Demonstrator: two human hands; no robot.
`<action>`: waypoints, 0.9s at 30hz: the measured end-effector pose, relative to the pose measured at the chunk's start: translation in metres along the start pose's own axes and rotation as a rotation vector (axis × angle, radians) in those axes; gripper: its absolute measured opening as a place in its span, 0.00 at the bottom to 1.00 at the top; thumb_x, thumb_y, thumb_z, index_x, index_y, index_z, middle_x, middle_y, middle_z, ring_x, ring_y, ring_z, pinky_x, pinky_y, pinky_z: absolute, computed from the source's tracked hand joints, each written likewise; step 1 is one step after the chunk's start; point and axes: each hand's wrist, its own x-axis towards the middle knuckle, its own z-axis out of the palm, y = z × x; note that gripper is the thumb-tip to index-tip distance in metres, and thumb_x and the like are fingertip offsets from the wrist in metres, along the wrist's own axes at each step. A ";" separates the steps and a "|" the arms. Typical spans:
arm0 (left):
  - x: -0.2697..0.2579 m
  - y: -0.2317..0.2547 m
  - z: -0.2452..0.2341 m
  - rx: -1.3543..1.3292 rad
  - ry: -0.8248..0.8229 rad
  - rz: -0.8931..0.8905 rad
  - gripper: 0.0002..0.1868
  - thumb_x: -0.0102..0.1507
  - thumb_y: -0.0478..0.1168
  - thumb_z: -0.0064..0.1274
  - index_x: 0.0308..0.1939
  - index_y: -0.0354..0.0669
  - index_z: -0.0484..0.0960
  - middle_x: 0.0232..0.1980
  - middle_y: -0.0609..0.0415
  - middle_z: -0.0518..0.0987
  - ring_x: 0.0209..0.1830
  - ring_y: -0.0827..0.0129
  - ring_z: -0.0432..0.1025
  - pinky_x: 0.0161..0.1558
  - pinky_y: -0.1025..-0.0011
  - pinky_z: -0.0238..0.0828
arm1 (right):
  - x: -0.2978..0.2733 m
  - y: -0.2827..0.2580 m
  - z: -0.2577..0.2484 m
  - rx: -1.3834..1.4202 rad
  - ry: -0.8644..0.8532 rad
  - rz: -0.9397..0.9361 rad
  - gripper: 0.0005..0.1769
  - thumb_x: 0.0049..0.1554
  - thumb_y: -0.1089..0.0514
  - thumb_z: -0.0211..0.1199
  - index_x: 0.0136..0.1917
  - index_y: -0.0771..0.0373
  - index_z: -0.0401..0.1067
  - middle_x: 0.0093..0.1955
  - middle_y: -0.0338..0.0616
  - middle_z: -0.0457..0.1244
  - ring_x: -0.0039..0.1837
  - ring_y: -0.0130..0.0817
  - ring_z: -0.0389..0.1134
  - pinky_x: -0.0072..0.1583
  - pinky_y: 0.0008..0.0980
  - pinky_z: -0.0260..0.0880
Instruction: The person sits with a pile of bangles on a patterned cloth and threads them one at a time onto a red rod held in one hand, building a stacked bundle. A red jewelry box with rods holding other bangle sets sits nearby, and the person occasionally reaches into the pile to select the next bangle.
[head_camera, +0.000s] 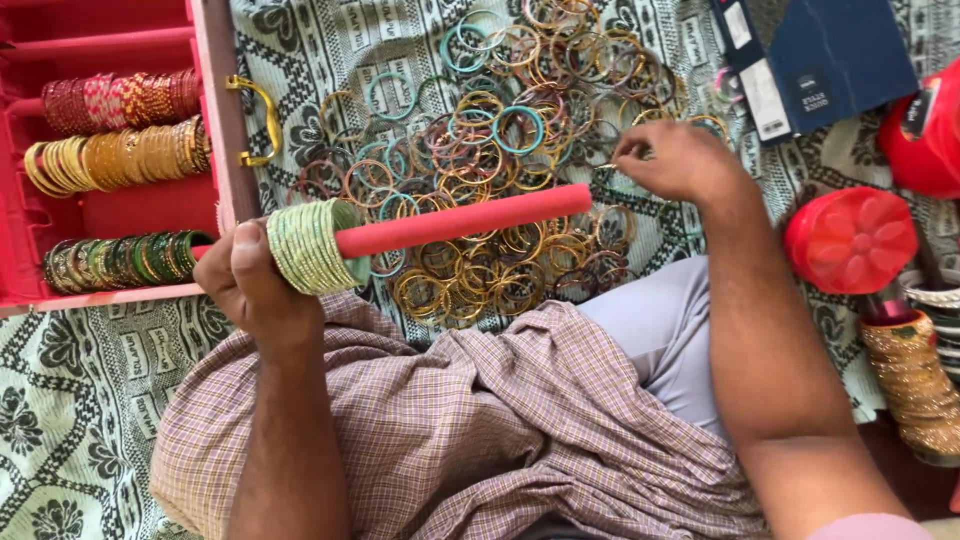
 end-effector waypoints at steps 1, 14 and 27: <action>0.001 -0.001 0.000 -0.003 0.013 0.006 0.29 0.77 0.48 0.44 0.22 0.37 0.71 0.19 0.56 0.70 0.16 0.78 0.61 0.22 0.73 0.55 | -0.004 -0.001 -0.006 -0.018 0.013 0.067 0.16 0.60 0.48 0.61 0.61 0.48 0.77 0.57 0.39 0.71 0.51 0.35 0.71 0.56 0.41 0.70; 0.036 -0.004 -0.005 -0.086 -0.016 -0.053 0.22 0.76 0.45 0.42 0.33 0.34 0.79 0.31 0.48 0.80 0.25 0.69 0.75 0.29 0.66 0.71 | 0.006 -0.038 -0.013 0.122 0.103 0.169 0.16 0.62 0.44 0.62 0.63 0.41 0.75 0.48 0.38 0.71 0.45 0.32 0.70 0.53 0.44 0.71; 0.020 -0.016 0.037 0.160 -0.252 -0.214 0.21 0.74 0.49 0.40 0.44 0.38 0.84 0.25 0.67 0.71 0.21 0.81 0.59 0.23 0.74 0.53 | -0.004 -0.026 -0.007 0.828 0.521 -0.479 0.09 0.71 0.55 0.63 0.60 0.62 0.76 0.52 0.45 0.69 0.51 0.27 0.69 0.55 0.23 0.71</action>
